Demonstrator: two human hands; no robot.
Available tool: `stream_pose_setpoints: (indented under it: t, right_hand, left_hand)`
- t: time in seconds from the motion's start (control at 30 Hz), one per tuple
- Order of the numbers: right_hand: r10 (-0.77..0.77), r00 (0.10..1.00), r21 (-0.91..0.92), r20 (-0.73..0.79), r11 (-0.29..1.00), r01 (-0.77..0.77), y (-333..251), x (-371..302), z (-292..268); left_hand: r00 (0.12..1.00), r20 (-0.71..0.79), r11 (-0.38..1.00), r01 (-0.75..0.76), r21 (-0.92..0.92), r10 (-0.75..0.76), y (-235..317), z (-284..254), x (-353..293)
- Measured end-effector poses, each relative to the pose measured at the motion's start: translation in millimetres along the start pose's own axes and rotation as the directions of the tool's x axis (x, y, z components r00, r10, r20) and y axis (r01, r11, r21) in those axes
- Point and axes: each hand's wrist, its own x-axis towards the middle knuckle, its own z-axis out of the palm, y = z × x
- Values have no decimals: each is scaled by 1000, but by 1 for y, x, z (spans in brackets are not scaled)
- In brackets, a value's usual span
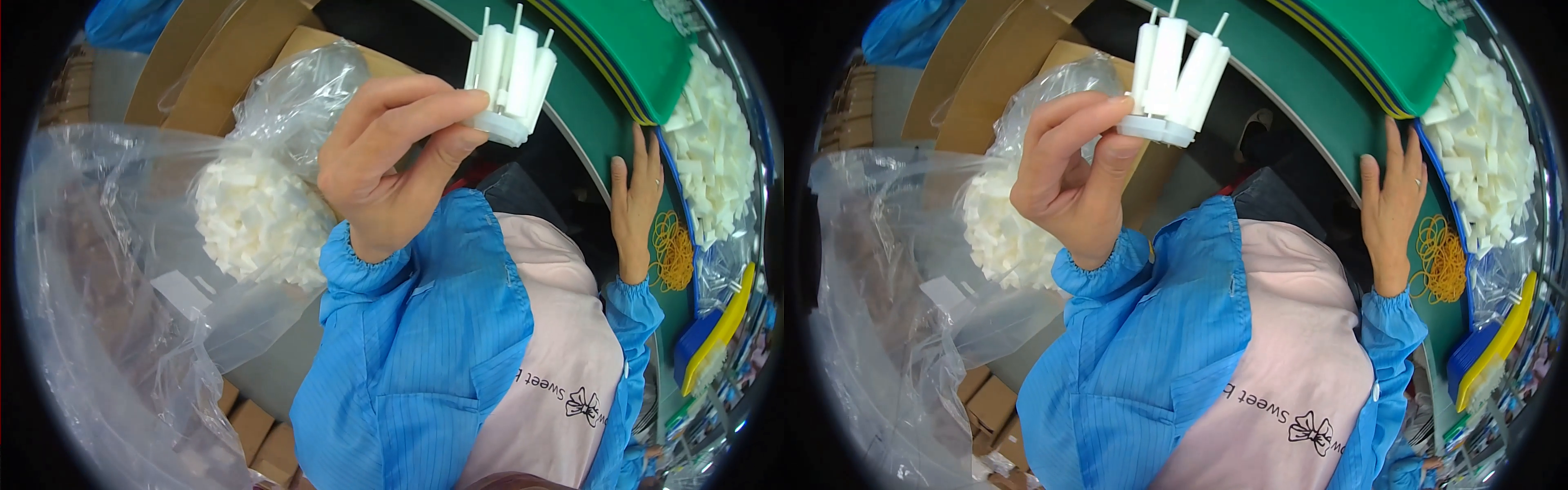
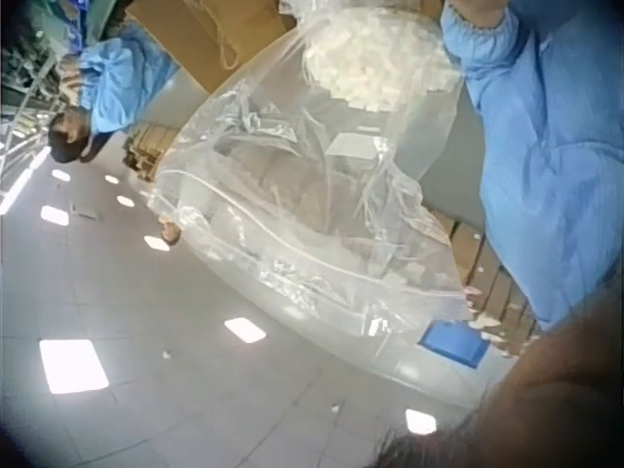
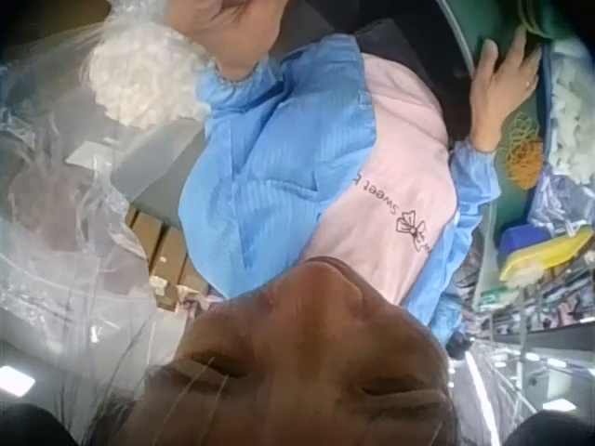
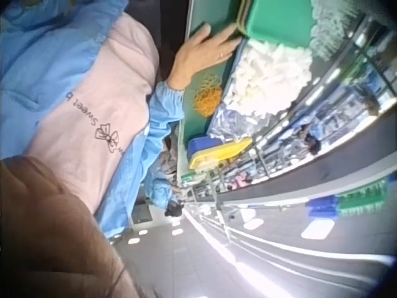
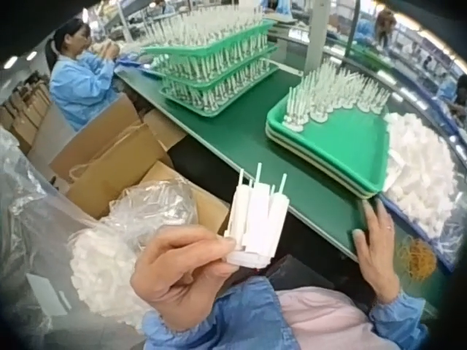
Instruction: The person assembles applicator components by sliding foam pieces onto the prongs of a plastic base, fitting clear plastic tubes over the foam, securing them with a rubber band, and placing the assembled piece onto a tray.
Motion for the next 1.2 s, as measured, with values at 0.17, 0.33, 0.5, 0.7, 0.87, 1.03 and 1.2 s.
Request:
stream_pose_setpoints:
  t: [0.17, 0.33, 0.5, 0.7, 0.87, 1.03, 1.2]
  right_hand:
    - [11, 1000, 222, 3, 975, -12, 0, -2, -5]
    - [-65, 996, 115, -67, 991, 72, -6, 8, 4]
    - [-90, 992, 61, -87, 994, 95, -8, 16, 8]
    - [-53, 996, 71, -66, 996, 58, 8, 15, 16]
    - [-48, 996, 92, -76, 994, 55, 12, 17, 18]
    - [-29, 989, 149, -145, 988, 51, 8, 15, 12]
    - [-24, 988, 190, -155, 980, 54, 18, 14, 9]
  left_hand:
    - [991, -125, 999, 35, -21, -37, -10, -36, -22]
    - [962, -206, 983, 162, -88, -177, -17, -56, -43]
    - [937, -263, 972, 233, -28, -232, -22, -71, -59]
    - [951, -235, 979, 187, -83, -201, -12, -66, -59]
    - [949, -207, 970, 224, -93, -239, -2, -61, -60]
    - [962, -161, 976, 215, -45, -219, 10, -57, -60]
    - [967, -134, 976, 216, -36, -219, 18, -44, -59]
